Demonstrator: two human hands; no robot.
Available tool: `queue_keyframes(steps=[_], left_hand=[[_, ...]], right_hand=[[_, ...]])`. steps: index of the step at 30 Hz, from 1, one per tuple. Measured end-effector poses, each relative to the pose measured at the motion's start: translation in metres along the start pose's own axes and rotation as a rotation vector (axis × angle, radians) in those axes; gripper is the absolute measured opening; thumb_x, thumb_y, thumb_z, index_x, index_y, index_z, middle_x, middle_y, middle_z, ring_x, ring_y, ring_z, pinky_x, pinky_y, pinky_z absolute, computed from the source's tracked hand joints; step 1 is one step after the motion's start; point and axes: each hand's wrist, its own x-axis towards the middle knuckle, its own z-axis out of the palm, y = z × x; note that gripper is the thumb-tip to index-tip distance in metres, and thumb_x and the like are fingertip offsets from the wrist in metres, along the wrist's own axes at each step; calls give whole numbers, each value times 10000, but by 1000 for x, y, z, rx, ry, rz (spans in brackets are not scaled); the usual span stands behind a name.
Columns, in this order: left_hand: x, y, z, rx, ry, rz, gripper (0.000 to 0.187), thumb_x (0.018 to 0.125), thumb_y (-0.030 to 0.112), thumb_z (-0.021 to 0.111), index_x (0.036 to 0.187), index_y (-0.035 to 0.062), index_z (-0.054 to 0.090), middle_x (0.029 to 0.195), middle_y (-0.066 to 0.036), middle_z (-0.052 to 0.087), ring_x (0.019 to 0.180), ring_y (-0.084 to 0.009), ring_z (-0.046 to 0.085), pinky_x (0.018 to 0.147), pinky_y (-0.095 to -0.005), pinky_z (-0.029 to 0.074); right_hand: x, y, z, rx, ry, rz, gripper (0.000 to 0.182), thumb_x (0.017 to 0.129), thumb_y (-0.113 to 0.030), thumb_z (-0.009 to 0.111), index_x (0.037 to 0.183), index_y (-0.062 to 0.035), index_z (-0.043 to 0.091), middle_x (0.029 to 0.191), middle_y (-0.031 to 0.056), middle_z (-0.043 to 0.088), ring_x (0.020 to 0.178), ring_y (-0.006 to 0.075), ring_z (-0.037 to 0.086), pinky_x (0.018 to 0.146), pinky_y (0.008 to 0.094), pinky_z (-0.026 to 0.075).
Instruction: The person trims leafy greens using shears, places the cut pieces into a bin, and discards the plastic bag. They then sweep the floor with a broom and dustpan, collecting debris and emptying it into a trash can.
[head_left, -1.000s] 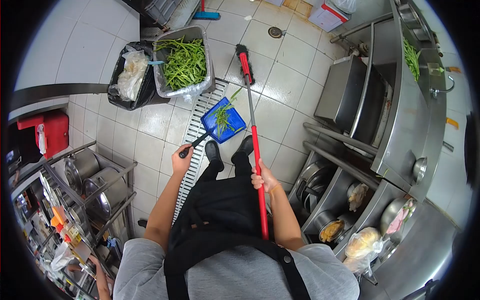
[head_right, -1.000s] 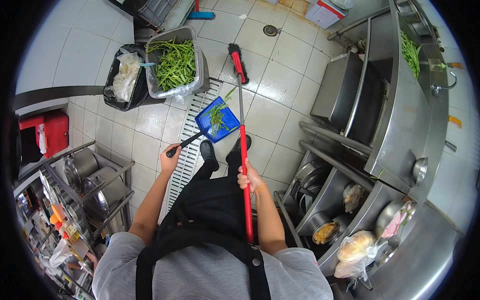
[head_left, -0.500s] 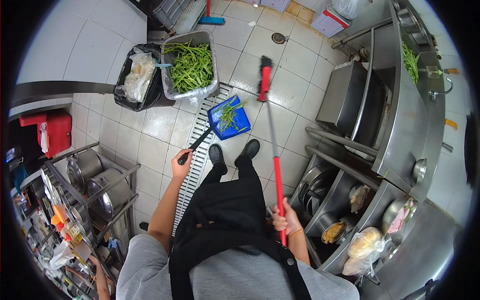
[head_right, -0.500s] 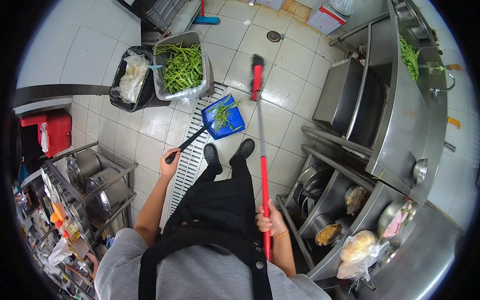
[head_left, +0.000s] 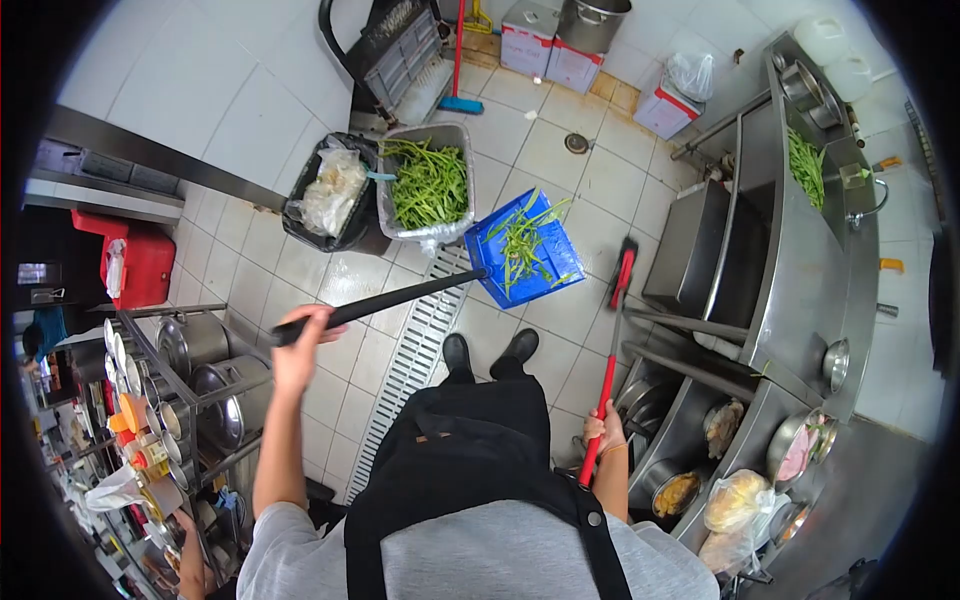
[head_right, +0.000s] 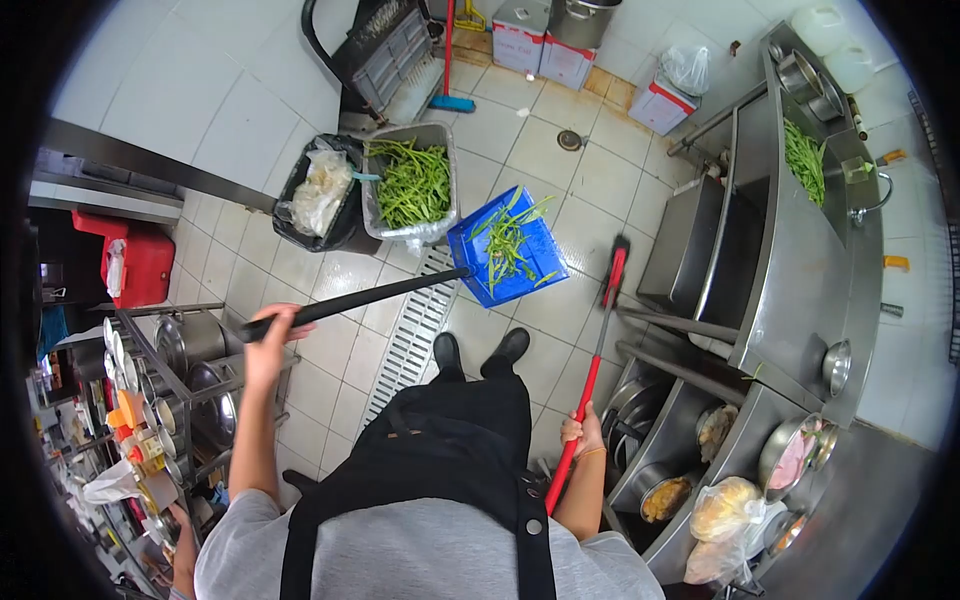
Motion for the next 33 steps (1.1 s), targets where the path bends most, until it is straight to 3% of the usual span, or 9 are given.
queue_keyframes(steps=[4,6,15,21,23,26,28,30,33], left_hand=[[-30,87,-45,2,200,20,265,882,203,514,961,-49,535,863,-177,610,669,-265,656,572,-285,546],[-50,124,-64,49,233,99,253,891,196,477,946,-46,528,822,-173,603,639,-266,651,530,-278,543],[-87,211,-135,108,263,455,230,925,209,423,976,3,513,917,-208,619,667,-206,651,572,-221,514],[-92,258,-102,452,80,768,150,879,63,487,928,-46,576,963,-206,612,787,-210,636,663,-256,530],[-88,253,-67,582,87,744,100,811,6,555,881,-22,620,912,-152,638,945,-238,607,749,-298,497],[-69,227,-17,884,-162,943,106,735,37,631,837,27,603,772,-133,642,936,-305,613,810,-398,486],[-45,177,25,1110,-503,990,194,682,77,617,861,41,553,983,-252,591,776,-353,630,686,-411,523],[-42,112,94,1303,-577,1014,121,680,84,566,791,47,535,796,-307,559,677,-334,623,551,-411,519],[-42,30,178,1190,-725,1179,89,635,127,590,674,48,576,641,-140,587,542,-254,609,434,-347,477]], right_hand=[[34,16,-22,-65,205,83,553,823,-651,360,665,-121,388,427,-48,277,326,61,269,313,205,224],[47,29,-37,-343,457,13,541,835,-635,355,666,-121,370,424,-48,284,323,69,286,313,215,233],[49,39,-21,-198,291,-19,517,859,-588,380,664,-109,369,412,-43,303,312,75,296,295,218,242],[66,37,-32,-210,311,39,569,808,-673,345,627,-134,333,416,-45,292,317,69,287,299,221,249],[68,40,-34,-242,306,42,576,807,-679,334,615,-137,319,410,-44,283,316,72,285,297,229,245],[74,43,-41,-261,353,68,572,811,-682,315,630,-140,308,402,-41,265,311,80,278,293,242,235],[95,46,-60,-342,306,-58,559,818,-673,316,653,-138,312,409,-40,266,306,79,270,290,232,239],[110,45,-72,-337,296,-69,556,820,-670,320,662,-137,314,412,-41,269,306,75,270,290,224,240],[106,43,-73,-321,284,-64,551,824,-662,327,669,-133,319,418,-42,276,308,70,276,287,210,244]])
